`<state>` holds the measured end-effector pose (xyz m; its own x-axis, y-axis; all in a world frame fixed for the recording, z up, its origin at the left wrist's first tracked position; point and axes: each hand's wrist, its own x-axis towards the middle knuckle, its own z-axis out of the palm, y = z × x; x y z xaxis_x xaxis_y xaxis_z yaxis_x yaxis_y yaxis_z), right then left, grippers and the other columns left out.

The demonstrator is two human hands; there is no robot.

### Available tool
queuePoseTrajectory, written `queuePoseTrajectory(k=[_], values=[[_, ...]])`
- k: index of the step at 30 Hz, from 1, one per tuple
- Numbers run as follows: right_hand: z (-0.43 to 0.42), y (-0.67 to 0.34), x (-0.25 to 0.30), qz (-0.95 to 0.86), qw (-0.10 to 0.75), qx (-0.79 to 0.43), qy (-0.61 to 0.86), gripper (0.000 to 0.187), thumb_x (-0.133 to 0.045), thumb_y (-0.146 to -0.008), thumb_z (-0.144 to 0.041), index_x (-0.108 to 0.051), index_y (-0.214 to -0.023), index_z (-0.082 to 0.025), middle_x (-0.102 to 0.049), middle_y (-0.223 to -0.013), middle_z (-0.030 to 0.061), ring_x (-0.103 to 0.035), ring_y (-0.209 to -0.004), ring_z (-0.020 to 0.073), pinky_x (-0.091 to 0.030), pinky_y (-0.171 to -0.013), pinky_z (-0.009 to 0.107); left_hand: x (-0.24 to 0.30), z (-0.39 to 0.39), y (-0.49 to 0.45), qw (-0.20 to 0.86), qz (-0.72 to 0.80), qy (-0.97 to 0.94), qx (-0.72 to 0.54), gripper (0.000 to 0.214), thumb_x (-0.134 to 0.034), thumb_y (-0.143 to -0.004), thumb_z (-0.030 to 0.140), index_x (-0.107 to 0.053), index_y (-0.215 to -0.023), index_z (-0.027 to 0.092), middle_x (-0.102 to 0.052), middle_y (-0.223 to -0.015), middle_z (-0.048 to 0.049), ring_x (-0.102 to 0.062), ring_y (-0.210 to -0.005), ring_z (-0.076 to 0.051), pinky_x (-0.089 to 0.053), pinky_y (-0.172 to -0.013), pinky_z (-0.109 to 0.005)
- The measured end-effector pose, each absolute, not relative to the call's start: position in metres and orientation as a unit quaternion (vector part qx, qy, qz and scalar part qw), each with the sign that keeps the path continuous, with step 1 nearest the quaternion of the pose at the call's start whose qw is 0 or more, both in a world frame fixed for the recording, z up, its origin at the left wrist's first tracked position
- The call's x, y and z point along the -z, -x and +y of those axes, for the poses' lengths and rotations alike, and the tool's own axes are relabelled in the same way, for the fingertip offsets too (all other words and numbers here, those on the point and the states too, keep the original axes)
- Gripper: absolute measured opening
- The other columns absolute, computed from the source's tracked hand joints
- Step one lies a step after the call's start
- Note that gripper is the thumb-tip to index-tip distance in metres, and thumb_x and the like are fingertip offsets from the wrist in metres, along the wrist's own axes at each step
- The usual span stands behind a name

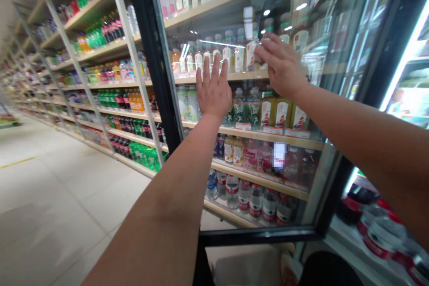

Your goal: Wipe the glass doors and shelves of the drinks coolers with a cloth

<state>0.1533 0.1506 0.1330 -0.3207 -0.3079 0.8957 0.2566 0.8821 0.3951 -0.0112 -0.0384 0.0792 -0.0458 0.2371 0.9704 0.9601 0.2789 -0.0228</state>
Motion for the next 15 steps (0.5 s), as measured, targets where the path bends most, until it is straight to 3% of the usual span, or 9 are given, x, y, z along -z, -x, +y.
queuePoseTrajectory(k=[3, 7, 10, 12, 15], values=[[0.164, -0.172, -0.135, -0.706, 0.670, 0.197, 0.116, 0.060, -0.026, -0.102, -0.030, -0.056, -0.153, -0.020, -0.050, -0.160, 0.0097, -0.031, -0.159, 0.0217, -0.025, -0.133, 0.049, -0.081, -0.039, 0.011, 0.456, -0.617, 0.507, 0.393, 0.074, -0.047, -0.094, 0.021, -0.036, -0.166, 0.025, -0.020, -0.174, 0.0063, -0.006, -0.164, -0.025, -0.003, -0.137, -0.051], [0.154, -0.176, -0.104, -0.778, 0.561, 0.261, 0.110, 0.066, -0.020, -0.100, -0.010, -0.049, -0.158, -0.019, -0.039, -0.168, 0.0043, -0.022, -0.163, 0.0222, -0.025, -0.134, 0.057, -0.082, -0.034, 0.020, 0.477, -0.581, 0.527, 0.397, 0.065, -0.039, -0.103, 0.032, -0.031, -0.168, 0.024, -0.013, -0.176, 0.0079, -0.004, -0.164, -0.024, 0.004, -0.136, -0.050], [0.151, -0.178, -0.103, -0.817, 0.490, 0.294, 0.079, 0.063, -0.029, -0.100, -0.010, -0.051, -0.155, -0.033, -0.044, -0.165, -0.0061, -0.027, -0.161, 0.0168, -0.024, -0.136, 0.049, -0.081, -0.032, 0.025, 0.482, -0.572, 0.536, 0.392, 0.064, -0.035, -0.106, 0.034, -0.027, -0.169, 0.024, -0.009, -0.176, 0.0091, -0.001, -0.164, -0.024, 0.004, -0.135, -0.053], [0.158, -0.189, -0.118, -0.808, 0.509, 0.279, 0.105, 0.062, -0.031, -0.100, -0.013, -0.050, -0.155, -0.033, -0.043, -0.165, -0.0062, -0.027, -0.161, 0.0178, -0.023, -0.136, 0.050, -0.081, -0.033, 0.024, 0.478, -0.578, 0.531, 0.393, 0.067, -0.036, -0.106, 0.035, -0.022, -0.170, 0.022, -0.003, -0.177, 0.0082, 0.003, -0.164, -0.026, 0.005, -0.135, -0.057], [0.175, -0.208, -0.131, -0.732, 0.613, 0.215, 0.205, 0.066, -0.027, -0.097, -0.013, -0.048, -0.158, -0.022, -0.040, -0.167, 0.0003, -0.025, -0.162, 0.0200, -0.021, -0.137, 0.048, -0.082, -0.034, 0.022, 0.471, -0.589, 0.534, 0.383, 0.070, -0.036, -0.105, 0.042, -0.021, -0.170, 0.024, 0.006, -0.174, 0.0142, 0.006, -0.164, -0.028, 0.008, -0.135, -0.056]])
